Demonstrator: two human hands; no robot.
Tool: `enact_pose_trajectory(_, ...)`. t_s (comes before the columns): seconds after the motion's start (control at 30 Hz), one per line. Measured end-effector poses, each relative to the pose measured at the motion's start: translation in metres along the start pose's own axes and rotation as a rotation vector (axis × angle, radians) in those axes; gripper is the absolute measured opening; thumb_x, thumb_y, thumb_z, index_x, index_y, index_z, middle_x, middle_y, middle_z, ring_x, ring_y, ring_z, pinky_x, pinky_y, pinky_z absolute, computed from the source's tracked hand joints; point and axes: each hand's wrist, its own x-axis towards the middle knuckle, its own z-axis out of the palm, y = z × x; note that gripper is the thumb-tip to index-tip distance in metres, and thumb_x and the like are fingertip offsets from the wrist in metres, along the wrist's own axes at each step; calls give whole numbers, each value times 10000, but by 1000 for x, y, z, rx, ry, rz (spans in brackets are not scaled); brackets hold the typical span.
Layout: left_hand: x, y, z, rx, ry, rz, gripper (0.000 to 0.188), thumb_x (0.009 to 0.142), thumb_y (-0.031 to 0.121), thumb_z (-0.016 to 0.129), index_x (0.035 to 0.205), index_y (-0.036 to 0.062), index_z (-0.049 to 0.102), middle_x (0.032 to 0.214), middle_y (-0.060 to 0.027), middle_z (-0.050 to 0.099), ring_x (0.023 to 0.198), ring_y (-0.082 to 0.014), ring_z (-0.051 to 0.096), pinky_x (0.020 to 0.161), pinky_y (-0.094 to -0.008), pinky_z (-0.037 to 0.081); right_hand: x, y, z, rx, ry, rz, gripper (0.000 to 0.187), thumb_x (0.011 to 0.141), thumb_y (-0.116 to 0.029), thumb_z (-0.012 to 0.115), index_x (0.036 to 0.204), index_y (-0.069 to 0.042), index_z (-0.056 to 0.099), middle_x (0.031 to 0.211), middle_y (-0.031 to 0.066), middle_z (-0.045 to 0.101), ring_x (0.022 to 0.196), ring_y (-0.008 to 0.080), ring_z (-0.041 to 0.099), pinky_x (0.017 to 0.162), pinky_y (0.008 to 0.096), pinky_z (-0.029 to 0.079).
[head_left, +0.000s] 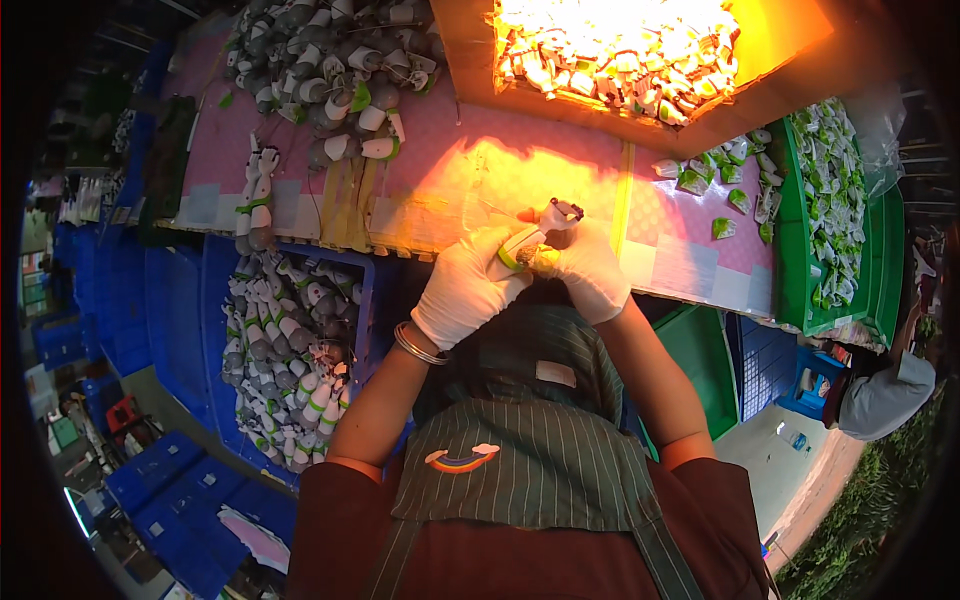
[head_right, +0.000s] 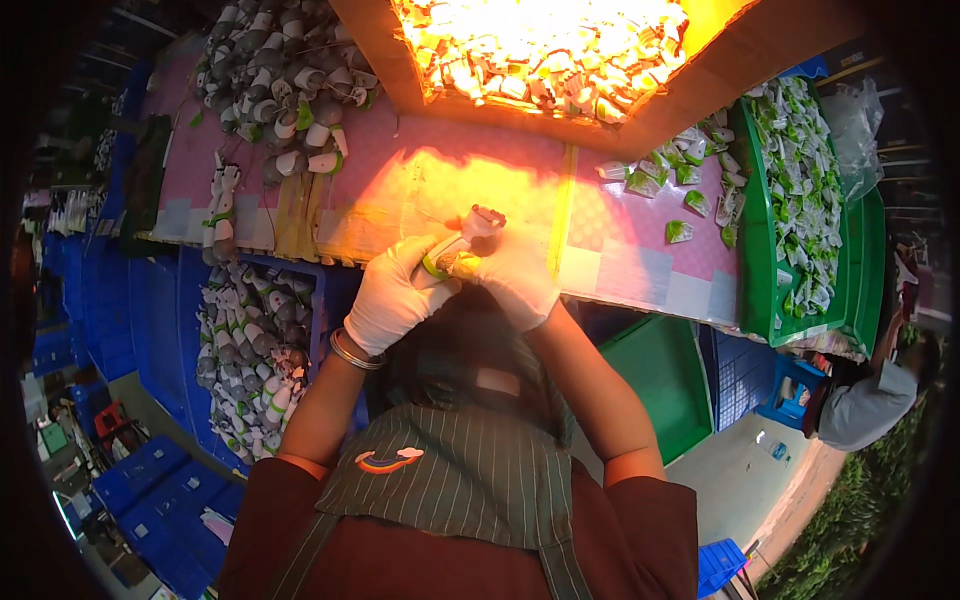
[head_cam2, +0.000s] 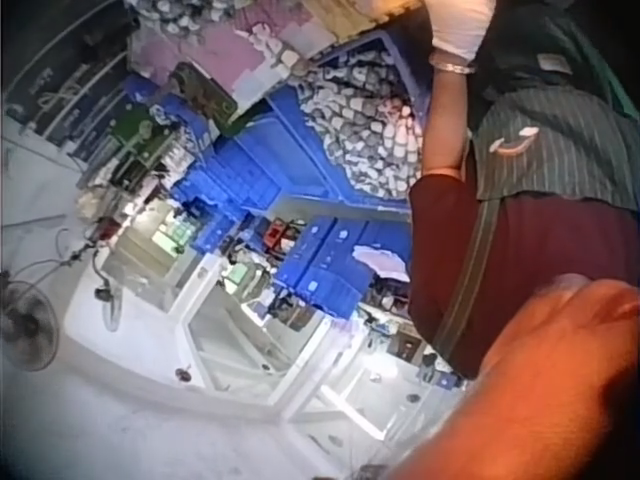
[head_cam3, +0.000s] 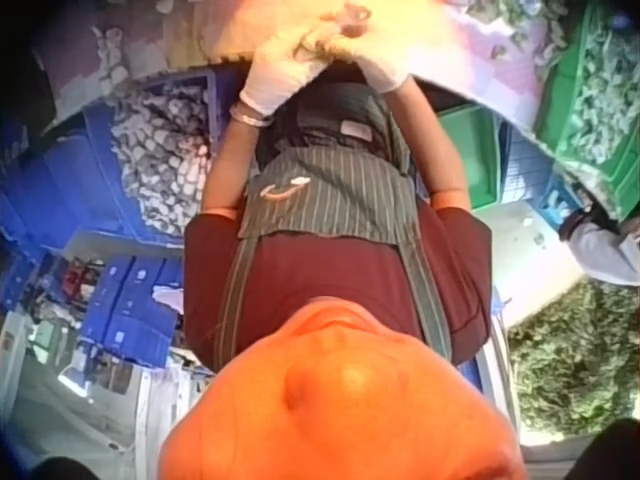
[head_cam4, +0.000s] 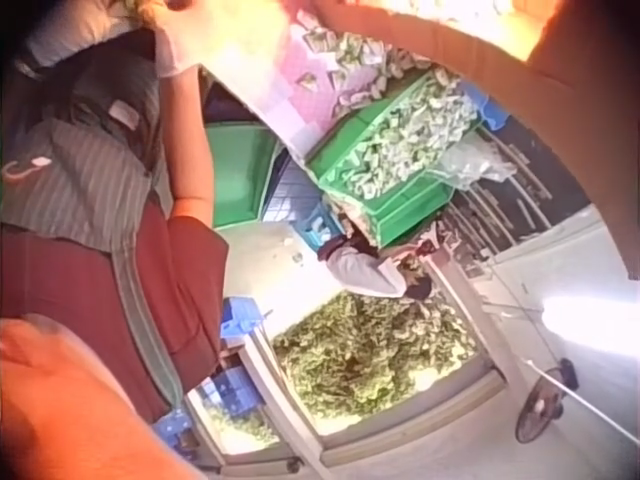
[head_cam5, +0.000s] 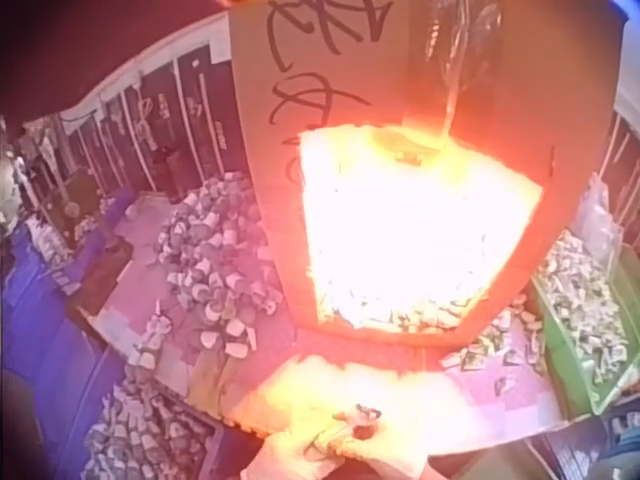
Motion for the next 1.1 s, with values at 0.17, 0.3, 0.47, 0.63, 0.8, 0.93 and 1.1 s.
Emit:
enact_pose_trajectory(0.17,0,-5,-6,-32,-114,-116,400,830,105,721,1200,21,594,1007,-103,646,935,-177,631,847,-275,480,-4,5,21,-175,110,-66,430,741,-73,751,1113,4,547,1057,61,594,937,137,593,813,283,487)
enact_pose_trajectory(0.3,2,2,-15,251,-42,50,350,842,185,706,1139,34,598,991,-118,642,926,-231,639,821,-307,493,-1,2,-2,-41,-7,94,429,915,-429,573,1035,-18,588,820,28,608,657,90,547,571,220,424)
enact_pose_trajectory(0.47,2,21,-34,573,-107,299,268,797,197,711,1024,86,623,854,-87,626,799,-275,621,687,-363,500,-10,-32,-7,141,-271,449,692,866,-701,465,985,-32,598,738,50,601,580,108,551,481,210,390)
enact_pose_trajectory(0.63,-2,25,-34,838,-101,412,216,762,237,714,932,124,643,704,-69,561,687,-258,583,596,-387,464,-12,-43,-5,-85,-359,429,512,905,-544,552,918,-34,601,746,41,605,580,114,569,486,222,398)
enact_pose_trajectory(0.8,-6,3,-46,577,-305,211,225,833,272,666,977,102,637,756,-72,602,693,-240,593,592,-338,468,-10,-29,1,-1083,-277,-520,239,723,-222,746,887,-113,611,802,55,603,714,210,590,590,300,465)
enact_pose_trajectory(0.93,-2,17,-58,-470,-541,-861,321,933,351,580,987,37,617,792,-74,624,593,-178,586,526,-282,462,-7,-41,13,-1594,-385,-966,178,661,-204,655,803,-112,603,768,44,566,770,246,592,605,364,484)
enact_pose_trajectory(1.1,-9,13,-51,-712,-512,-758,364,941,393,558,1007,39,609,780,-69,612,549,-152,572,492,-271,468,-1,-31,10,-1470,-313,-1007,190,661,-177,635,834,-105,608,834,52,599,789,262,599,622,379,495)
